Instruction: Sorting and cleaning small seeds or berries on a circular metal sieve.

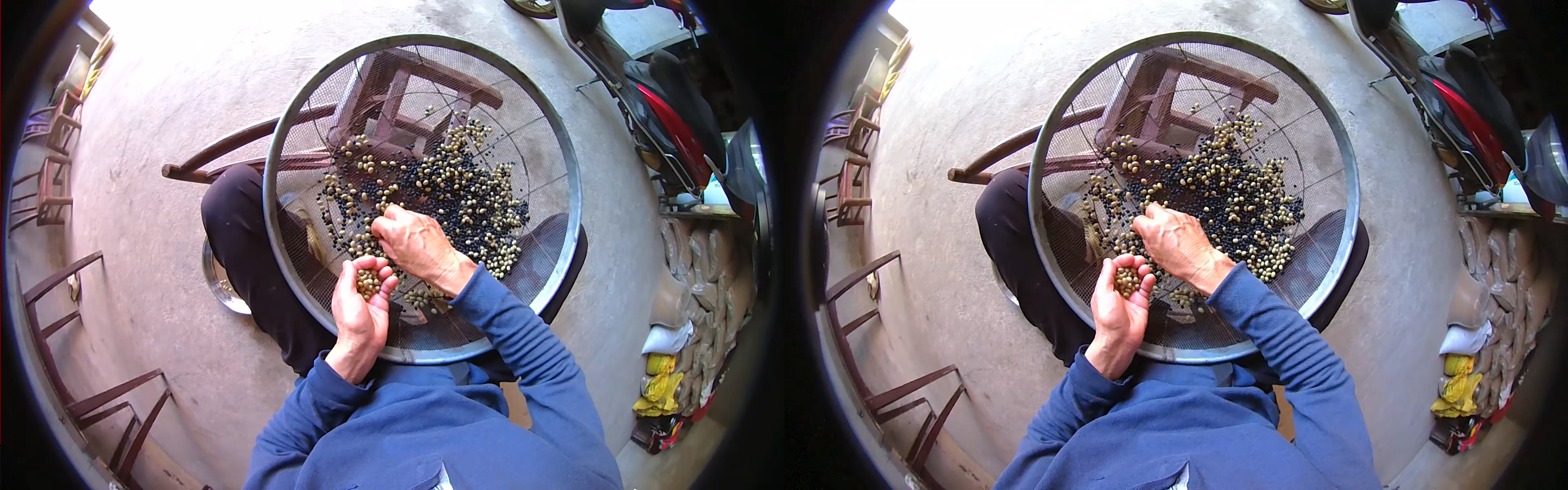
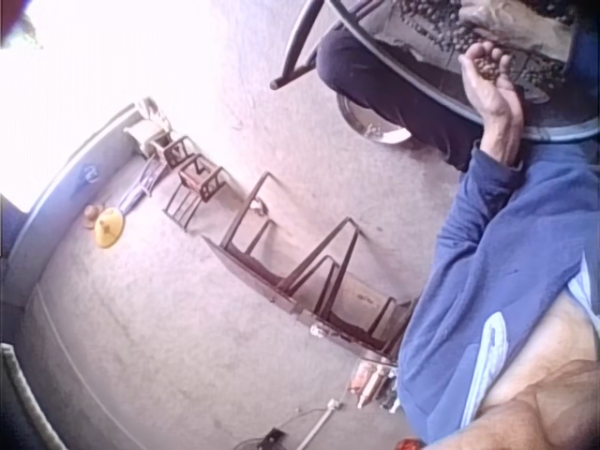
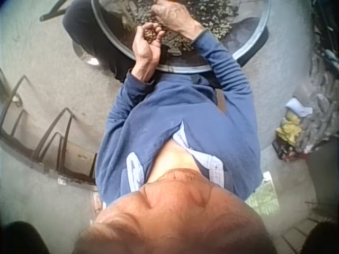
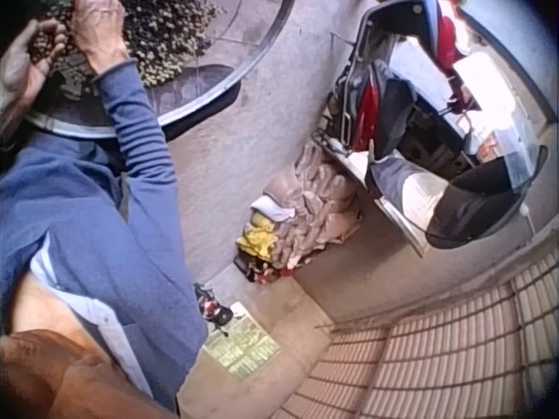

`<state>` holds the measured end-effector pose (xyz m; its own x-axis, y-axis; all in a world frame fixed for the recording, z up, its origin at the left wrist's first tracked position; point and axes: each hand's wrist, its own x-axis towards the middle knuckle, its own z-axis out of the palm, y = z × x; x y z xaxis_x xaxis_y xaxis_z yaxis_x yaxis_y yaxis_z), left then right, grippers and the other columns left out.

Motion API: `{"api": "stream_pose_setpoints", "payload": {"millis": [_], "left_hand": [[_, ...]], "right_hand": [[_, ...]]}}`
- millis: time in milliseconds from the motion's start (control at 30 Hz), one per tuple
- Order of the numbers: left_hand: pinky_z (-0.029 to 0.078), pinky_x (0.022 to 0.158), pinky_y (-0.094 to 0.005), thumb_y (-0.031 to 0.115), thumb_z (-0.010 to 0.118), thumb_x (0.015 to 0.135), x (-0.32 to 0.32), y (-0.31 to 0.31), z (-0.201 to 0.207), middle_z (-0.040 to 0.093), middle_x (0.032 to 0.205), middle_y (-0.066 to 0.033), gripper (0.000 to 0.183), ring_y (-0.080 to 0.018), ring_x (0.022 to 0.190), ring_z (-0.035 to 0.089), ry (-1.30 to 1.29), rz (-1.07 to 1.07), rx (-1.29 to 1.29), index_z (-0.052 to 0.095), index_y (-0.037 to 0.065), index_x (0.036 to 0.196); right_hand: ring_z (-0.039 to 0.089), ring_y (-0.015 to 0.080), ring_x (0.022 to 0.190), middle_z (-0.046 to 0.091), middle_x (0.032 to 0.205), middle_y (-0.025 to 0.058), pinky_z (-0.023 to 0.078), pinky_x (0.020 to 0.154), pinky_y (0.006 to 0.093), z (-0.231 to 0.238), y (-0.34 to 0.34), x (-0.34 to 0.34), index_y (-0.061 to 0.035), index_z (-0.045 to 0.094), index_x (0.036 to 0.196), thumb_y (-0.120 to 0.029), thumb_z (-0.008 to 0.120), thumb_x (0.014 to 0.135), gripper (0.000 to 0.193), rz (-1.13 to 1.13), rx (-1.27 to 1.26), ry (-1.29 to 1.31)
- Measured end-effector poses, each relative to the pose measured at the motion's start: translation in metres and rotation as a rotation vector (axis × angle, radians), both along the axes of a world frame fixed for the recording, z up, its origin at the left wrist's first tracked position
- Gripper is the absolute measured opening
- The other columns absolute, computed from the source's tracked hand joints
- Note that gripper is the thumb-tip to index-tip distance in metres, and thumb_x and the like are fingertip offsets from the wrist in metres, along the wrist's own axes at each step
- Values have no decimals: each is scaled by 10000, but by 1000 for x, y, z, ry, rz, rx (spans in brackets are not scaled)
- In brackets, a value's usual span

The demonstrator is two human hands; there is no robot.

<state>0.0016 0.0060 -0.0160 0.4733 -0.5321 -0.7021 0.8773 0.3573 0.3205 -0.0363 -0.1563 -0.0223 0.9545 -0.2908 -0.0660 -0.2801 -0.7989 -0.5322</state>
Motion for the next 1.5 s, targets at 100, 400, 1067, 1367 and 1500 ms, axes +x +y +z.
{"api": "stream_pose_setpoints", "payload": {"millis": [100,400,1067,1367,1500], "left_hand": [[592,842,-361,359,464,1107,0,2,0,684,1034,-121,370,-215,919,666,-5,0,-15,626,28,1082],[590,877,-370,352,460,1109,-1,-3,3,677,1068,-127,381,-227,960,669,-8,-36,8,628,10,1104],[594,892,-378,339,452,1112,0,0,-1,677,1083,-137,371,-235,981,673,-28,-34,-3,622,9,1114],[598,888,-378,332,466,1108,-1,0,-2,676,1092,-144,366,-239,976,676,-32,-49,-24,621,0,1117],[600,884,-376,330,474,1106,-1,0,-3,676,1091,-145,362,-240,977,676,-33,-50,-35,620,0,1120]], "right_hand": [[695,358,825,634,954,143,590,709,459,2,-2,-5,-67,655,941,-121,651,894,72,-31,24,-27],[680,321,790,638,852,127,561,706,423,34,-16,-31,-51,653,895,-84,661,873,41,-188,149,-133],[675,333,808,603,918,117,577,706,436,-5,-12,4,-61,636,921,-108,679,894,70,-39,-113,-109],[676,331,849,607,905,126,586,728,442,3,-17,-6,-55,627,910,-61,642,869,44,-3,-187,-28],[684,343,870,629,936,144,594,758,450,0,-19,-3,-50,641,935,-69,623,882,59,-28,-133,6]]}}
